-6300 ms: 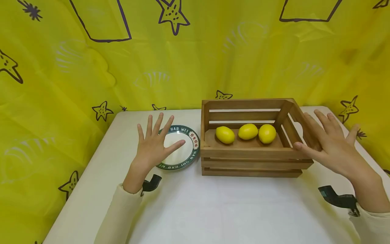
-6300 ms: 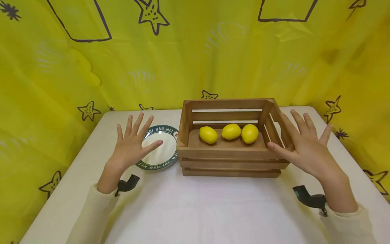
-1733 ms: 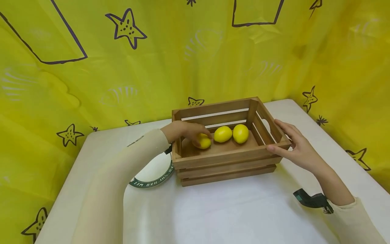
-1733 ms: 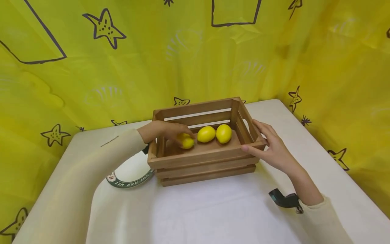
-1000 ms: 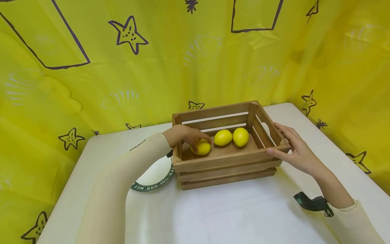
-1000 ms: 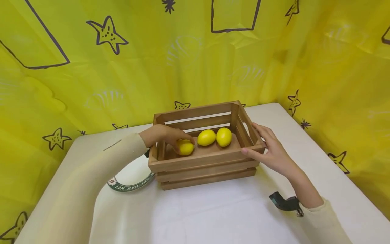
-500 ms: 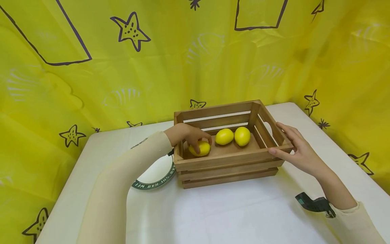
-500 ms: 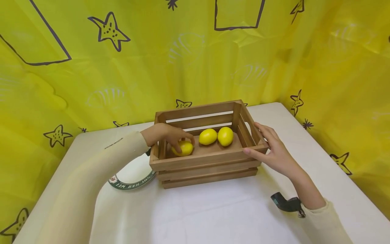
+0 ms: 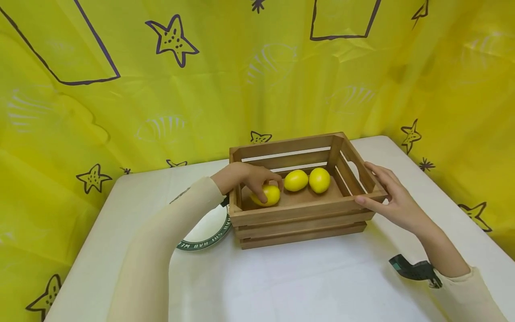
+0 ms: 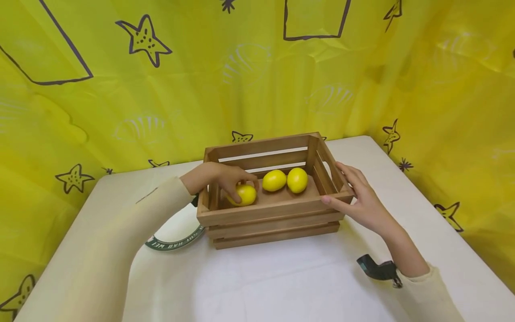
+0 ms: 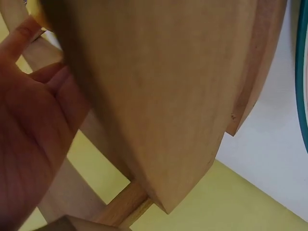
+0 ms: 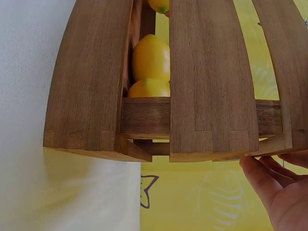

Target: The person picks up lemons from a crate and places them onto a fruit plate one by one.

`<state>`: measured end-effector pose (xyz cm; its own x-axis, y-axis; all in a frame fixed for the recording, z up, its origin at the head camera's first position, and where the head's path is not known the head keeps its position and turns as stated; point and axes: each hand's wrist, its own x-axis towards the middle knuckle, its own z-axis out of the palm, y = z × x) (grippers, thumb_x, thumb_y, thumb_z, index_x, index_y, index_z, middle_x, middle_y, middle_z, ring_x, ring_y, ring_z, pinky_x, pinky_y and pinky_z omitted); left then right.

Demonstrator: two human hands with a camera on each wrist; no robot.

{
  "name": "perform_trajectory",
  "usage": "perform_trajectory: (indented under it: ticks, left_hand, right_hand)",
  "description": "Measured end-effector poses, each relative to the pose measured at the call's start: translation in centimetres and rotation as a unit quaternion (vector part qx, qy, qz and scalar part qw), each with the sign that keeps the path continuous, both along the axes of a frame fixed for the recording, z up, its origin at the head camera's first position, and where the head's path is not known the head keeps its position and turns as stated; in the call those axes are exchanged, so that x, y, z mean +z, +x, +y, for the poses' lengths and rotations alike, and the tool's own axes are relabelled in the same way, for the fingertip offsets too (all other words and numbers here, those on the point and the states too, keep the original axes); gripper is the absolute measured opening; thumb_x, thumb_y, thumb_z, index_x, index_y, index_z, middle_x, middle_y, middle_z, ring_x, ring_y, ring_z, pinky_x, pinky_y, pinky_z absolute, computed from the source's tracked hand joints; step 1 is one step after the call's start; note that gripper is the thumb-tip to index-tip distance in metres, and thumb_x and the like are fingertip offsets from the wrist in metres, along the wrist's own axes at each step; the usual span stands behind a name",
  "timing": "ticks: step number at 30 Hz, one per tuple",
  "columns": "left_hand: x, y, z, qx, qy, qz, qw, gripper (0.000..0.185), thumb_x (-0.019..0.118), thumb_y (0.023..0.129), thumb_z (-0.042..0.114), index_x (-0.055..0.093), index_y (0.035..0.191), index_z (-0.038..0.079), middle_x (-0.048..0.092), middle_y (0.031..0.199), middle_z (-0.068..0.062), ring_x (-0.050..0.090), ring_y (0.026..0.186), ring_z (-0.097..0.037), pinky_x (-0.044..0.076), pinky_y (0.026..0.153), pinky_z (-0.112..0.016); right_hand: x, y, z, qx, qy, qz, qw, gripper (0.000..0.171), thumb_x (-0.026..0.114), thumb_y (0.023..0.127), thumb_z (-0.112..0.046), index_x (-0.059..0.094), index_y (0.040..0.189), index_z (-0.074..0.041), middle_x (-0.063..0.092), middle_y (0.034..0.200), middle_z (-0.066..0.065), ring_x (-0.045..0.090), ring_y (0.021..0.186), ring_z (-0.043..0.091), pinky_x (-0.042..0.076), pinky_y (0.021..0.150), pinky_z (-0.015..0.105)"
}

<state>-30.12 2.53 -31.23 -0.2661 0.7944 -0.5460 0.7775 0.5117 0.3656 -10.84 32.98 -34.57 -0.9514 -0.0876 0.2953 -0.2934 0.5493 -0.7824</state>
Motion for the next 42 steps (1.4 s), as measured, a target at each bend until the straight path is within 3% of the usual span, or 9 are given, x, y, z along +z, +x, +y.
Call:
perform_trajectory:
  ticks: [2, 9, 15, 20, 25, 29, 35, 38, 42]
  left_hand:
    - [0.0, 0.0, -0.2, -0.001, 0.013, 0.003, 0.9999, 0.052, 0.072, 0.085, 0.018, 0.051, 0.133, 0.017, 0.052, 0.131, -0.008, 0.046, 0.109, -0.023, 0.041, 0.094, -0.032]
    - [0.4, 0.0, -0.6, -0.020, 0.076, 0.044, 0.9959, 0.053, 0.072, 0.082, 0.018, 0.054, 0.132, 0.015, 0.056, 0.131, -0.005, 0.050, 0.109, -0.020, 0.042, 0.097, -0.031]
    - [0.8, 0.7, -0.9, -0.044, 0.141, 0.108, 0.9832, 0.056, 0.072, 0.079, 0.019, 0.055, 0.132, 0.013, 0.057, 0.132, -0.005, 0.052, 0.111, -0.020, 0.042, 0.100, -0.030]
    - [1.3, 1.3, -1.4, 0.002, 0.173, 0.159, 0.9720, 0.057, 0.072, 0.081, 0.028, 0.054, 0.135, 0.022, 0.056, 0.123, -0.005, 0.052, 0.104, -0.020, 0.045, 0.090, -0.033]
    - [1.4, 1.8, -1.8, 0.049, 0.235, 0.155, 0.9583, 0.059, 0.073, 0.081, 0.030, 0.054, 0.137, 0.023, 0.052, 0.120, -0.007, 0.051, 0.104, -0.021, 0.046, 0.088, -0.033]
    - [1.4, 2.5, -2.1, 0.085, 0.285, 0.134, 0.9454, 0.061, 0.074, 0.080, 0.027, 0.054, 0.137, 0.021, 0.051, 0.121, -0.009, 0.049, 0.106, -0.022, 0.046, 0.089, -0.033]
    - [1.3, 3.8, -2.7, 0.122, 0.347, 0.131, 0.9206, 0.061, 0.074, 0.080, 0.020, 0.055, 0.137, 0.021, 0.051, 0.119, -0.009, 0.049, 0.104, -0.019, 0.048, 0.087, -0.030]
    - [1.2, 4.5, -3.2, 0.135, 0.380, 0.133, 0.9054, 0.060, 0.074, 0.080, 0.019, 0.055, 0.137, 0.020, 0.051, 0.120, -0.009, 0.049, 0.104, -0.019, 0.049, 0.085, -0.029]
    - [0.9, 5.2, -3.7, 0.145, 0.417, 0.129, 0.8879, 0.059, 0.074, 0.080, 0.017, 0.056, 0.136, 0.019, 0.051, 0.120, -0.010, 0.050, 0.103, -0.020, 0.051, 0.082, -0.027]
  right_hand:
    - [-0.1, -0.1, -0.1, 0.002, -0.005, 0.000, 1.000, 0.084, 0.071, 0.086, -0.003, 0.025, 0.155, -0.014, 0.026, 0.150, 0.021, 0.021, 0.138, 0.045, 0.011, 0.119, 0.045]
    - [-0.2, -0.3, -0.2, 0.000, 0.008, 0.007, 1.000, 0.084, 0.071, 0.087, -0.004, 0.025, 0.156, -0.015, 0.027, 0.150, 0.021, 0.022, 0.138, 0.044, 0.015, 0.111, 0.012]
    - [-0.2, 0.0, -0.2, -0.004, 0.013, 0.006, 1.000, 0.083, 0.070, 0.088, -0.005, 0.024, 0.156, -0.020, 0.026, 0.151, 0.020, 0.022, 0.140, 0.038, 0.014, 0.118, 0.027]
    - [-0.5, 0.0, -0.3, -0.001, 0.009, 0.003, 1.000, 0.083, 0.070, 0.088, -0.006, 0.024, 0.156, -0.020, 0.025, 0.153, 0.019, 0.021, 0.143, 0.026, 0.012, 0.120, 0.037]
    - [-0.4, 0.0, -0.1, -0.006, 0.017, 0.005, 1.000, 0.084, 0.069, 0.088, -0.004, 0.024, 0.156, -0.021, 0.026, 0.151, 0.016, 0.023, 0.138, 0.005, 0.016, 0.108, 0.010]
    - [-0.3, 0.0, 0.1, -0.010, 0.024, 0.008, 1.000, 0.084, 0.070, 0.088, -0.005, 0.025, 0.156, -0.022, 0.027, 0.151, 0.016, 0.025, 0.134, -0.001, 0.017, 0.104, 0.006]
    - [-0.3, 0.0, 0.2, -0.015, 0.031, -0.001, 0.999, 0.084, 0.070, 0.088, -0.006, 0.023, 0.156, -0.023, 0.025, 0.153, 0.015, 0.022, 0.143, 0.023, 0.017, 0.101, 0.005]
    - [-0.3, 0.0, 0.1, -0.013, 0.029, -0.004, 0.999, 0.084, 0.069, 0.089, -0.007, 0.022, 0.157, -0.022, 0.024, 0.154, 0.017, 0.020, 0.142, 0.038, 0.017, 0.117, 0.026]
    - [-0.4, -0.1, 0.0, -0.013, 0.025, -0.009, 1.000, 0.085, 0.069, 0.089, -0.007, 0.020, 0.157, -0.023, 0.023, 0.153, 0.019, 0.018, 0.142, 0.041, 0.014, 0.119, 0.048]
